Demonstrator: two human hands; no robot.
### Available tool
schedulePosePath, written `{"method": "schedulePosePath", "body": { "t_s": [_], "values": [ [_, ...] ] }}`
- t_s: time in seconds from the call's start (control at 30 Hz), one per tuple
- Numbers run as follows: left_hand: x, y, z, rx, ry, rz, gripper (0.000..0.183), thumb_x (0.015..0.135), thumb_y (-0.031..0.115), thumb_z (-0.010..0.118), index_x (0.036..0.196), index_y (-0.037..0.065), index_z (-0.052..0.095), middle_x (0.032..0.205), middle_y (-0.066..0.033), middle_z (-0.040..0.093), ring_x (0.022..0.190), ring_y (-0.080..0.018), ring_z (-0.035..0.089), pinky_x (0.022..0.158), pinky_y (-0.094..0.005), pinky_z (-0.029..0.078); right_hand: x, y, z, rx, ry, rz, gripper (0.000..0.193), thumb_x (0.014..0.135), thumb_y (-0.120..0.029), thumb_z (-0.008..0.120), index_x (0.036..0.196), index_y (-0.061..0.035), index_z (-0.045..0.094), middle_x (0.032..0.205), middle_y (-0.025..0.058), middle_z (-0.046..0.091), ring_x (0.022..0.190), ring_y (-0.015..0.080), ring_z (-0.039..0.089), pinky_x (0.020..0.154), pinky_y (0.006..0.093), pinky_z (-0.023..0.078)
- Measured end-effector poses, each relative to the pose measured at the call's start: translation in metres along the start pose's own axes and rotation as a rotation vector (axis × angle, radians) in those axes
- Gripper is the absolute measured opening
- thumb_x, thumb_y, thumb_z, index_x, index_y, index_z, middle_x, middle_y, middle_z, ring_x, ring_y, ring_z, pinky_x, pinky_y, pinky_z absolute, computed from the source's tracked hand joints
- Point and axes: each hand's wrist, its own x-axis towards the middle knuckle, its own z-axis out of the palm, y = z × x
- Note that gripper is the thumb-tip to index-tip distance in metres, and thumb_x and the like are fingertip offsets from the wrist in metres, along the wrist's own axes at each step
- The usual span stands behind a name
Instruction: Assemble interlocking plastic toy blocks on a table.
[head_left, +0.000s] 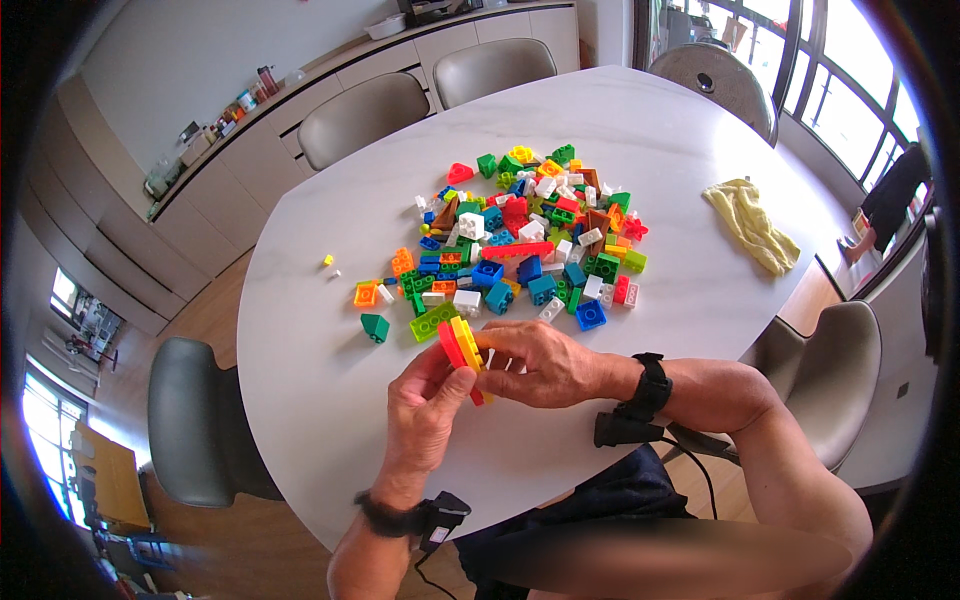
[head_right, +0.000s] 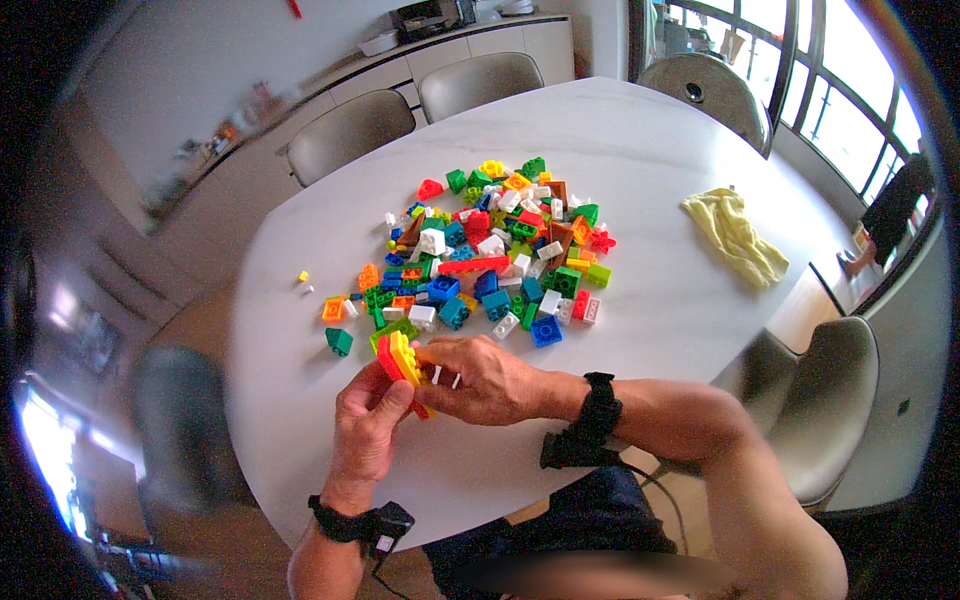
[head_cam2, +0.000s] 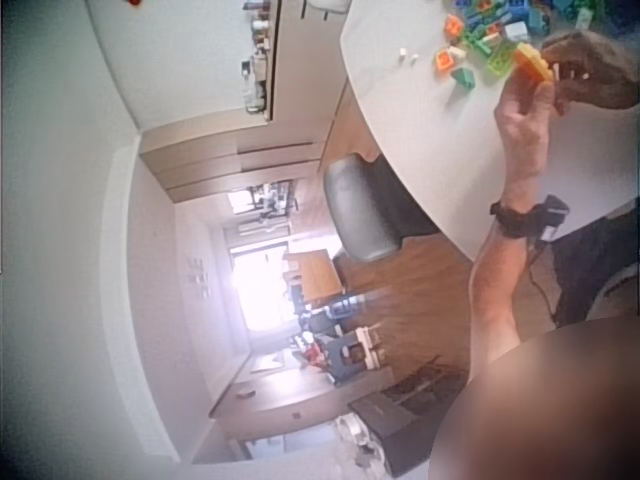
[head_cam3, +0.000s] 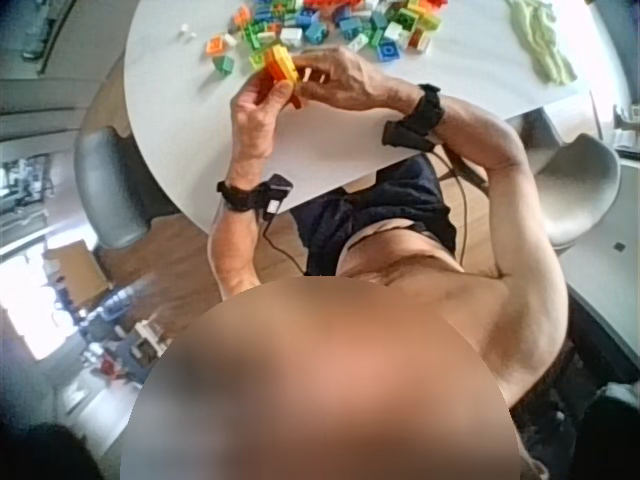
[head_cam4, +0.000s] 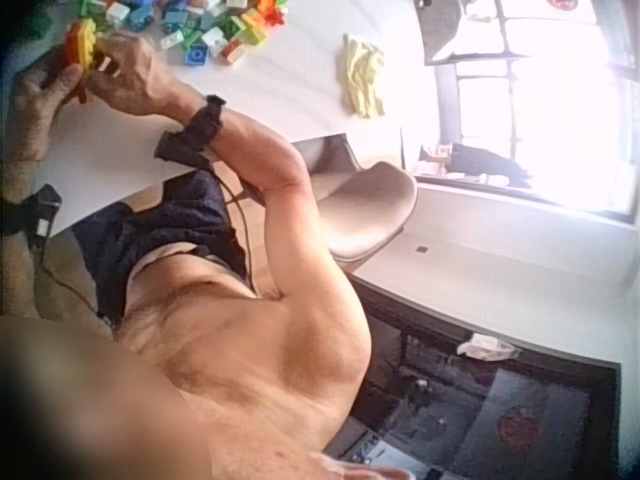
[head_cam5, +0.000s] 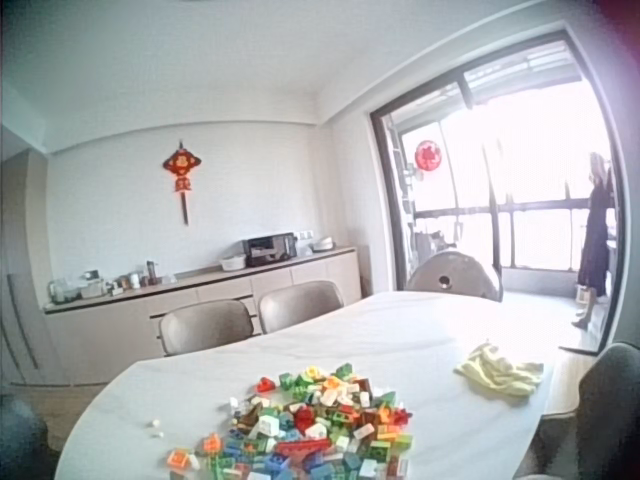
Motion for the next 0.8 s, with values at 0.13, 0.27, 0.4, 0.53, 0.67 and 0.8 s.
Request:
{"method": "schedulePosePath", "body": {
  "t_s": [0.13, 0.27, 0.4, 0.53, 0.67, 0.8],
  "values": [
    [0.002, 0.003, 0.007, 0.011, 0.016, 0.067, 0.040, 0.100, 0.020, 0.073, 0.135, 0.001, 0.064, 0.117, -0.0063, 0.072, 0.102, -0.0130, 0.068, 0.090, -0.0277, 0.056, -0.001, -0.001, 0.004, -0.055, 0.106, 0.006, 0.038, 0.092, -0.018, 0.076, 0.120, 0.0042, 0.064, 0.102, 0.0181, 0.068, 0.082, 0.0270, 0.072, 0.067, 0.0377, 0.061],
    [0.000, 0.006, 0.000, 0.200, -0.008, 0.102, 0.041, 0.102, 0.021, 0.071, 0.137, 0.001, 0.061, 0.115, -0.0044, 0.068, 0.098, -0.0112, 0.066, 0.088, -0.0275, 0.055, 0.002, 0.000, 0.003, -0.125, 0.127, -0.014, 0.040, 0.085, -0.020, 0.080, 0.114, 0.0029, 0.067, 0.101, 0.0186, 0.068, 0.079, 0.0291, 0.071, 0.065, 0.0379, 0.060],
    [0.000, 0.006, -0.003, 0.132, -0.111, 0.063, 0.049, 0.100, 0.019, 0.072, 0.143, 0.003, 0.054, 0.128, -0.0097, 0.063, 0.102, -0.0135, 0.067, 0.091, -0.0294, 0.057, 0.000, 0.003, -0.001, -0.339, 0.157, -0.025, 0.046, 0.081, -0.026, 0.084, 0.115, 0.0016, 0.070, 0.105, 0.0190, 0.069, 0.083, 0.0353, 0.072, 0.073, 0.0422, 0.061],
    [-0.002, 0.018, 0.010, 0.062, -0.061, 0.084, 0.052, 0.100, 0.016, 0.072, 0.145, 0.003, 0.049, 0.130, -0.0127, 0.062, 0.108, -0.0172, 0.068, 0.095, -0.0327, 0.059, -0.001, 0.001, -0.003, -0.406, 0.186, -0.057, 0.052, 0.078, -0.028, 0.086, 0.121, -0.0018, 0.072, 0.109, 0.0183, 0.070, 0.091, 0.0379, 0.072, 0.079, 0.0452, 0.060],
    [-0.002, 0.024, 0.006, 0.100, -0.090, 0.116, 0.049, 0.101, 0.013, 0.069, 0.144, 0.004, 0.046, 0.127, -0.0121, 0.064, 0.113, -0.0206, 0.068, 0.095, -0.0388, 0.062, -0.001, 0.006, -0.007, -0.437, 0.211, -0.149, 0.043, 0.080, -0.022, 0.086, 0.116, -0.0019, 0.075, 0.107, 0.0151, 0.070, 0.093, 0.0302, 0.073, 0.076, 0.0366, 0.062],
    [0.000, 0.015, -0.003, 0.022, -0.044, 0.098, 0.045, 0.100, 0.009, 0.069, 0.140, 0.006, 0.047, 0.127, -0.0126, 0.064, 0.114, -0.0248, 0.069, 0.090, -0.0423, 0.064, -0.003, 0.007, -0.008, -0.337, 0.188, -0.121, 0.054, 0.085, -0.029, 0.086, 0.129, -0.0032, 0.068, 0.115, 0.0152, 0.069, 0.101, 0.0299, 0.072, 0.081, 0.0358, 0.062]
  ]
}}
